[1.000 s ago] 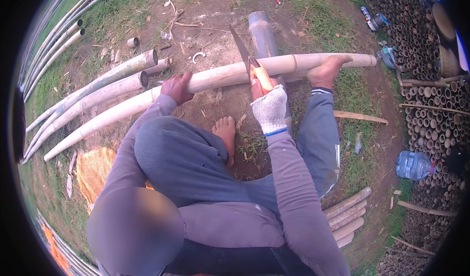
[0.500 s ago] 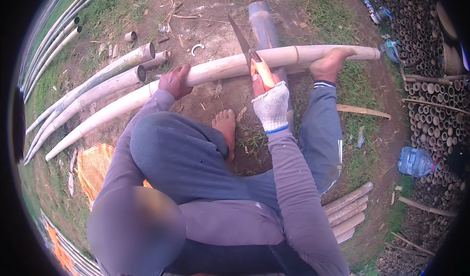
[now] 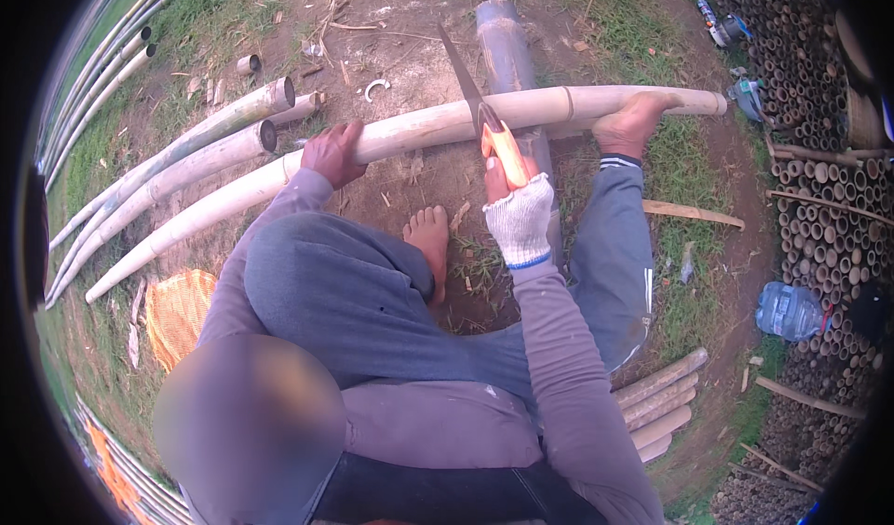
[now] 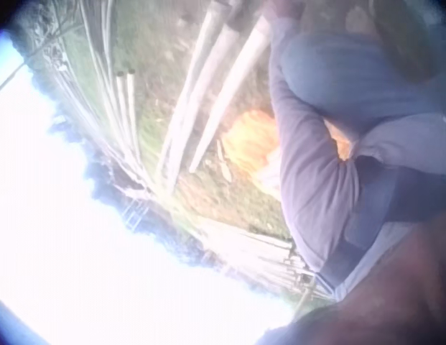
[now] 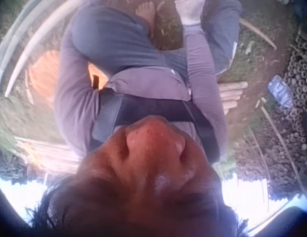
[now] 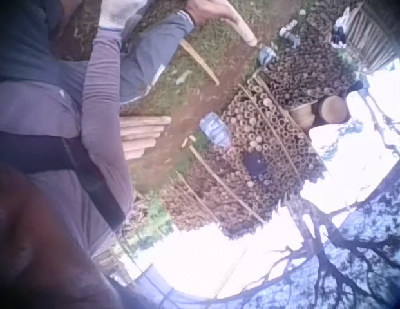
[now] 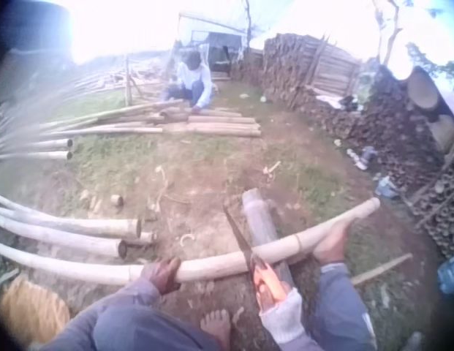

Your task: The person sits on the ground and uses a hand saw to cut long bamboo poles into shorter sections. The person holds the bamboo with one hand and saws with the other, then stacks the cut pieces nearby.

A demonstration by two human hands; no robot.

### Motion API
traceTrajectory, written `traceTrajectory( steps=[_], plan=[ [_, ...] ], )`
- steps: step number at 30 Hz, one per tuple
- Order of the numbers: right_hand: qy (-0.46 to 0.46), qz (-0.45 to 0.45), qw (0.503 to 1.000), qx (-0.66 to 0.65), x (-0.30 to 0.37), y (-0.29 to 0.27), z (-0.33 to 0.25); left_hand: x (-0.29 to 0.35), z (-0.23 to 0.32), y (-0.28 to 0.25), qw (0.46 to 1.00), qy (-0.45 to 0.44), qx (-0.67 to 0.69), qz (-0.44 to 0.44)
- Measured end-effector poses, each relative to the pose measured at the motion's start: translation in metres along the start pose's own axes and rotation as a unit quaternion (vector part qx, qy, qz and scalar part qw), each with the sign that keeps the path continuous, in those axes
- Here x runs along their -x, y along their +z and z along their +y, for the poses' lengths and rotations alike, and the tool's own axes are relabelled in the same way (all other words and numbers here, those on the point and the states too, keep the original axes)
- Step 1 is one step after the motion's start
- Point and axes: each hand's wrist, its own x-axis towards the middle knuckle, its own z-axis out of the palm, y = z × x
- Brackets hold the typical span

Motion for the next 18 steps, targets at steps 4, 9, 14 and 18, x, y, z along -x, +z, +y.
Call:
traceTrajectory(
  steps=[4,9,14,18],
  plan=[
    [-0.033,-0.031,0.998,0.048,0.012,-0.001,0.013,0.007,-0.004,0.006,1.0,-0.001,0.007,0.007],
    [0.094,-0.086,0.992,-0.011,0.142,-0.108,-0.04,0.015,-0.012,0.006,1.0,-0.021,-0.009,0.007],
    [0.067,-0.046,0.997,-0.018,0.074,-0.055,-0.021,0.012,-0.008,0.007,1.0,-0.017,-0.016,-0.004],
    [-0.088,0.007,0.994,0.065,-0.028,0.009,0.0,0.002,-0.003,0.005,1.0,0.002,-0.003,0.009]
  ],
)
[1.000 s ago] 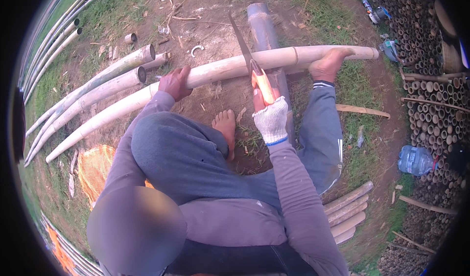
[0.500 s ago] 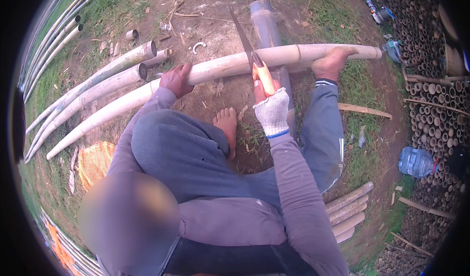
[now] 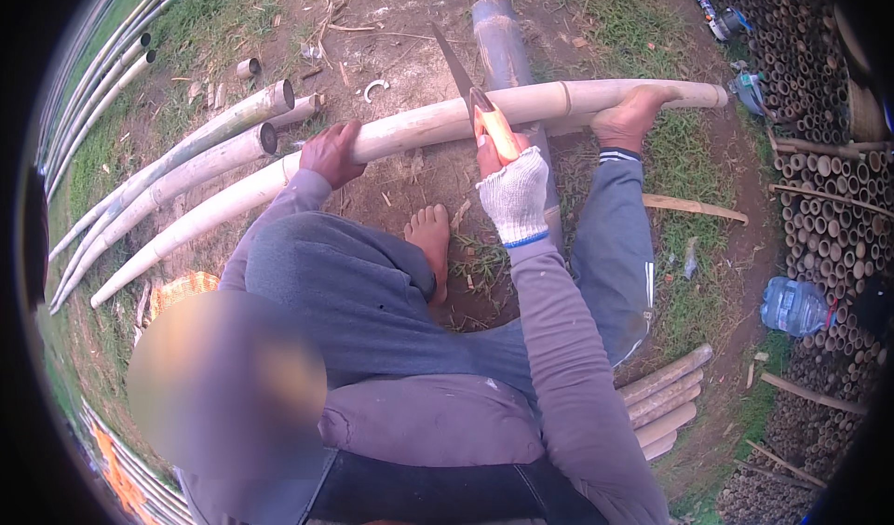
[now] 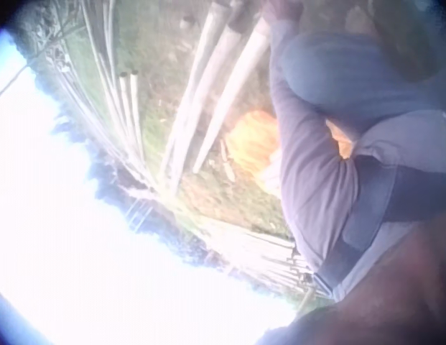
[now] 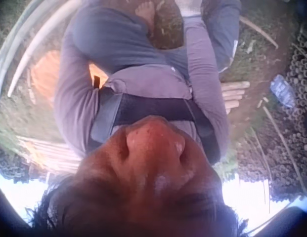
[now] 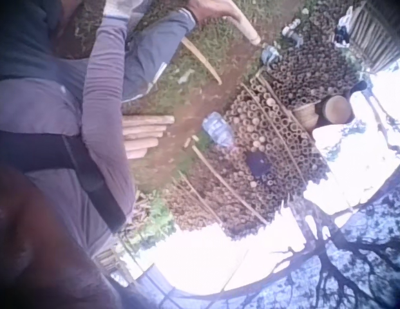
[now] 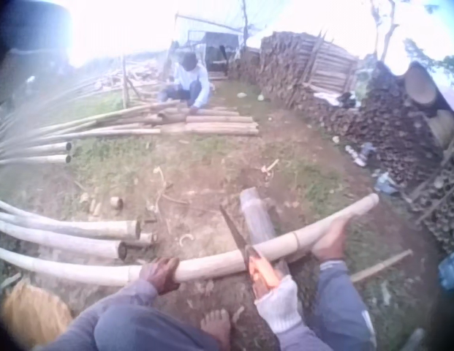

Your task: The person sits on the ground and uses a hand saw to cut long bamboo poles into shorter sections. The person holds the bamboo with one hand and saws with the other, then stacks the cut pieces nearby.

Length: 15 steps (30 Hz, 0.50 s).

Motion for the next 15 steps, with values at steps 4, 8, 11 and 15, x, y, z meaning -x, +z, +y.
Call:
traceTrajectory(
  steps=[4,8,11,15],
  plan=[
    [0.131,-0.056,0.984,-0.106,0.09,-0.055,-0.022,0.002,-0.01,0.001,1.0,-0.026,-0.011,0.009],
    [0.217,-0.083,0.969,-0.087,0.174,-0.148,-0.074,0.011,-0.009,0.008,1.0,-0.027,-0.011,-0.004],
    [0.151,-0.072,0.98,-0.107,0.144,-0.101,-0.04,0.012,-0.013,0.007,0.999,-0.035,-0.013,-0.011],
    [0.052,-0.022,0.998,-0.033,0.006,-0.001,-0.001,-0.002,0.0,-0.004,1.0,-0.019,-0.009,-0.01]
  ],
)
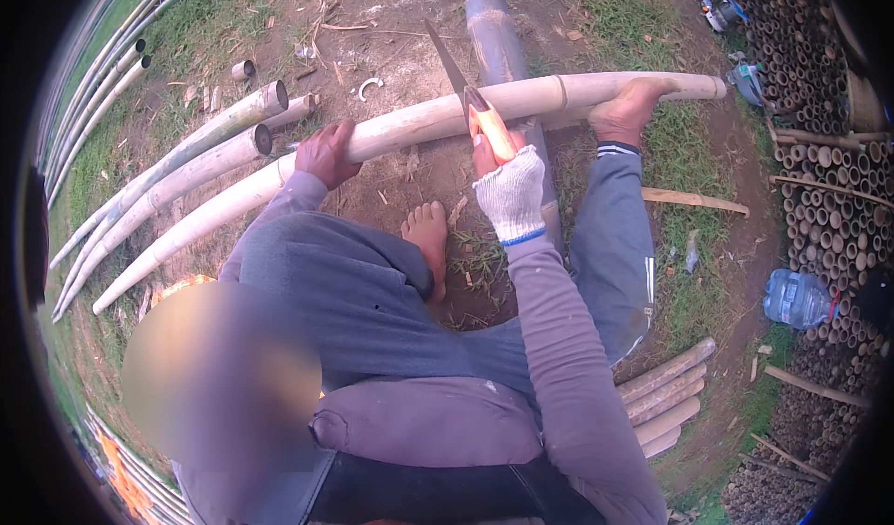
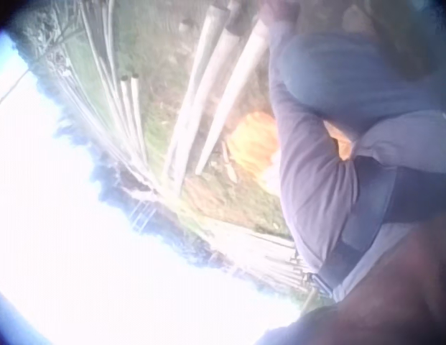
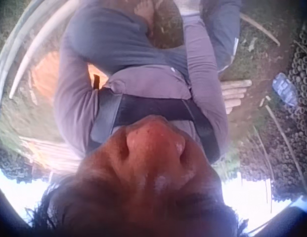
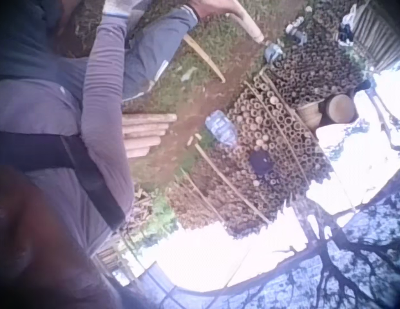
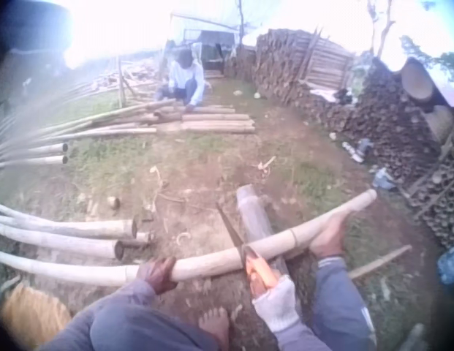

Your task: The person sits on the ground and uses a hand saw to cut long bamboo poles into shorter sections. The person holds the bamboo with one hand and saws with the other, then stacks the cut pieces nearby.

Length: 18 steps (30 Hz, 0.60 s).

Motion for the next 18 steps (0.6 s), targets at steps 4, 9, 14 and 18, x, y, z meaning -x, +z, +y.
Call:
traceTrajectory(
  steps=[4,9,14,18],
  plan=[
    [0.071,-0.024,0.997,-0.031,0.049,-0.019,0.001,0.006,-0.01,0.011,1.0,-0.003,0.004,0.018],
    [0.192,-0.071,0.976,-0.072,0.192,-0.143,-0.051,0.01,-0.004,0.006,1.0,-0.01,-0.002,0.0],
    [0.075,-0.032,0.996,-0.024,0.076,-0.043,-0.006,0.008,-0.002,0.004,1.0,0.002,0.0,-0.006],
    [0.046,0.005,0.999,-0.023,0.006,-0.001,0.003,-0.001,-0.001,0.007,1.0,0.022,0.004,0.005]
  ],
)
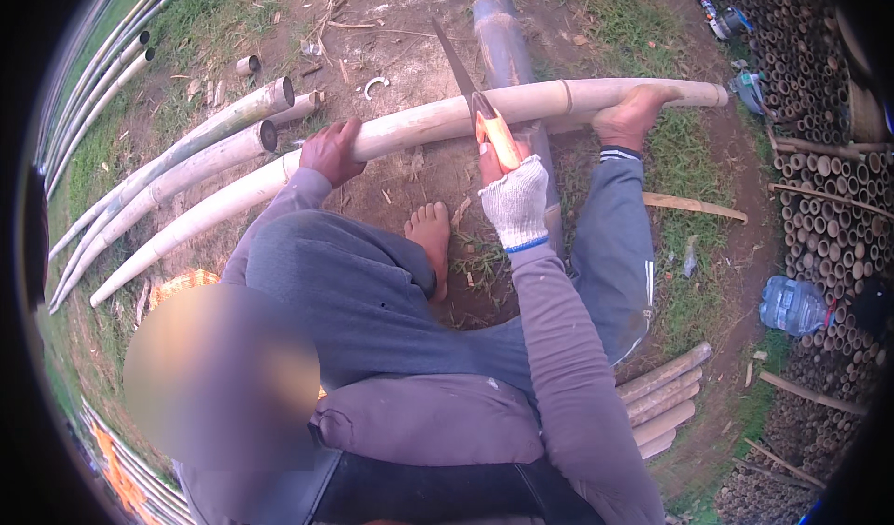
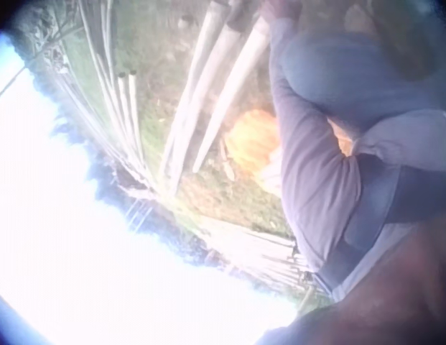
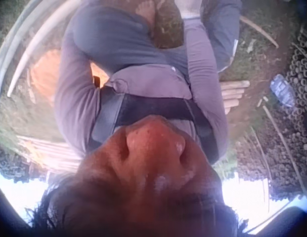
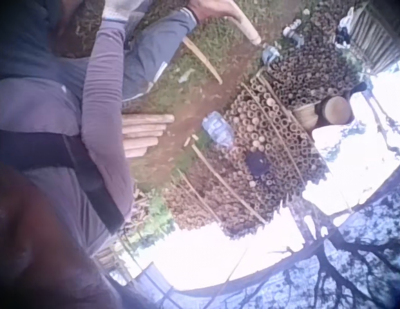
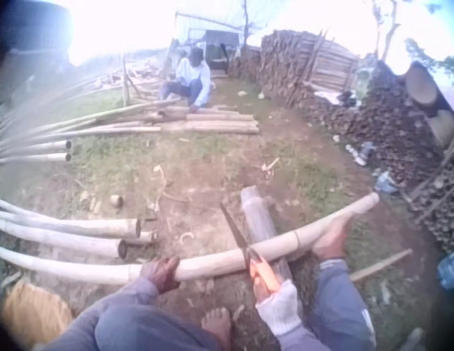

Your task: The person sits on the ground and uses a hand saw to cut long bamboo poles into shorter sections. The person holds the bamboo with one hand and saws with the other, then stacks the cut pieces nearby.

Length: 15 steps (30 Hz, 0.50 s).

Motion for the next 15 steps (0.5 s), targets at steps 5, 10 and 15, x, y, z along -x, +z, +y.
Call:
traceTrajectory(
  steps=[5,10,15],
  plan=[
    [0.091,-0.063,0.994,-0.011,0.143,-0.104,-0.035,0.015,-0.011,0.004,0.999,-0.015,-0.005,0.029],
    [0.086,-0.049,0.995,-0.018,0.141,-0.094,-0.029,0.011,-0.005,-0.001,1.0,-0.019,-0.006,0.024],
    [-0.054,0.013,0.998,0.01,-0.009,0.007,-0.005,0.004,0.002,-0.003,1.0,-0.029,0.0,-0.001]
  ],
)
